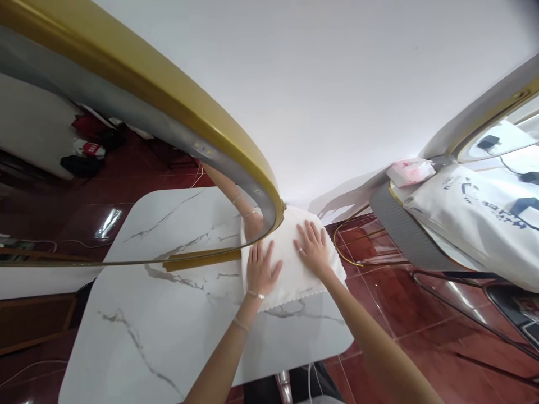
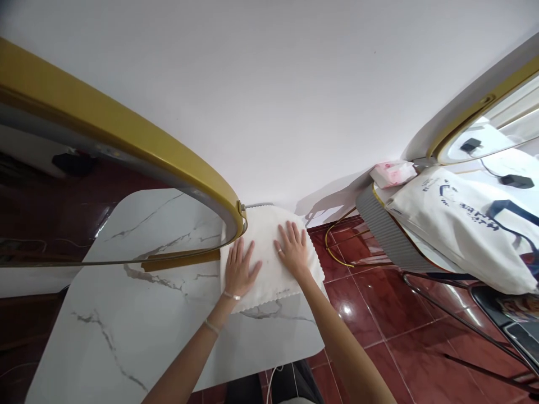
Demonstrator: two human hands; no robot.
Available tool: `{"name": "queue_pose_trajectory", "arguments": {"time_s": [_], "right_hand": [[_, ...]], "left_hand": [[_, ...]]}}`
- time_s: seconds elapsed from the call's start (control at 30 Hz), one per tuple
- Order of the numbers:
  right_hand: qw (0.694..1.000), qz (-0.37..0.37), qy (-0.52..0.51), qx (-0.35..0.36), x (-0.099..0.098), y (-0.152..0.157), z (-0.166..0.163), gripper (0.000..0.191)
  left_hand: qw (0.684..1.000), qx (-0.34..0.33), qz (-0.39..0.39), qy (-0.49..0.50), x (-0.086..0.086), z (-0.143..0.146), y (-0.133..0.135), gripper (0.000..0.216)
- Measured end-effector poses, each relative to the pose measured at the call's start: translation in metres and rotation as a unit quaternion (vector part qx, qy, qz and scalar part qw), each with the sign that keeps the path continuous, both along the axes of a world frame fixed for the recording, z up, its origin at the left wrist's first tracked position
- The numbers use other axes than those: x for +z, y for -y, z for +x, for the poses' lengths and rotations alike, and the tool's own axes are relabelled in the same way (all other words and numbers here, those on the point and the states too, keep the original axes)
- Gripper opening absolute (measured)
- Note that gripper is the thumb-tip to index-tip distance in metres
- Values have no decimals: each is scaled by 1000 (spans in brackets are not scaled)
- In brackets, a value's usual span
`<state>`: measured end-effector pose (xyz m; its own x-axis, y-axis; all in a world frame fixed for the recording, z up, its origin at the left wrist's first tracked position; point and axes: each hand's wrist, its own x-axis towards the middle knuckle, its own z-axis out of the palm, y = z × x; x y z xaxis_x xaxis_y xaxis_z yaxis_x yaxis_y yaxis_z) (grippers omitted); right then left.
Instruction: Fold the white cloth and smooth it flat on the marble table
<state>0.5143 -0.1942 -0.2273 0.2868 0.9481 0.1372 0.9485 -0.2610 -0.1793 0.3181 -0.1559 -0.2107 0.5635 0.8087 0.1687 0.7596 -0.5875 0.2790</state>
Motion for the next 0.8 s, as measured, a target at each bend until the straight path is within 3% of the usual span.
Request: {"name": "queue_pose_trajectory", "arguments": {"time_s": [0.17, 0.23, 0.3, 0.4, 0.63, 0.7, 0.8], "right_hand": [[1000, -5, 15, 14, 2, 103, -34, 63], [1000, -15, 16, 20, 4, 127, -46, 68], [999, -20, 20, 18, 4, 134, -52, 69], [999, -17, 26, 5, 2, 113, -44, 64], [1000, -14, -5, -6, -2, 12, 9, 60], [1000, -7, -13, 3, -1, 4, 13, 56], [999, -3, -15, 31, 3, 23, 6, 46]], "left_hand": [[999, -4, 0, -45, 2, -51, 98, 70], [999, -3, 0, -52, -1, -63, 121, 71], [999, -5, 4, -52, -3, -67, 126, 71], [999, -15, 14, -42, -5, -57, 104, 67], [999, -15, 17, -26, -7, -2, 8, 61], [999, -23, 11, -28, -7, 4, 0, 52], [997, -59, 7, -38, -6, -1, 15, 43]]}}
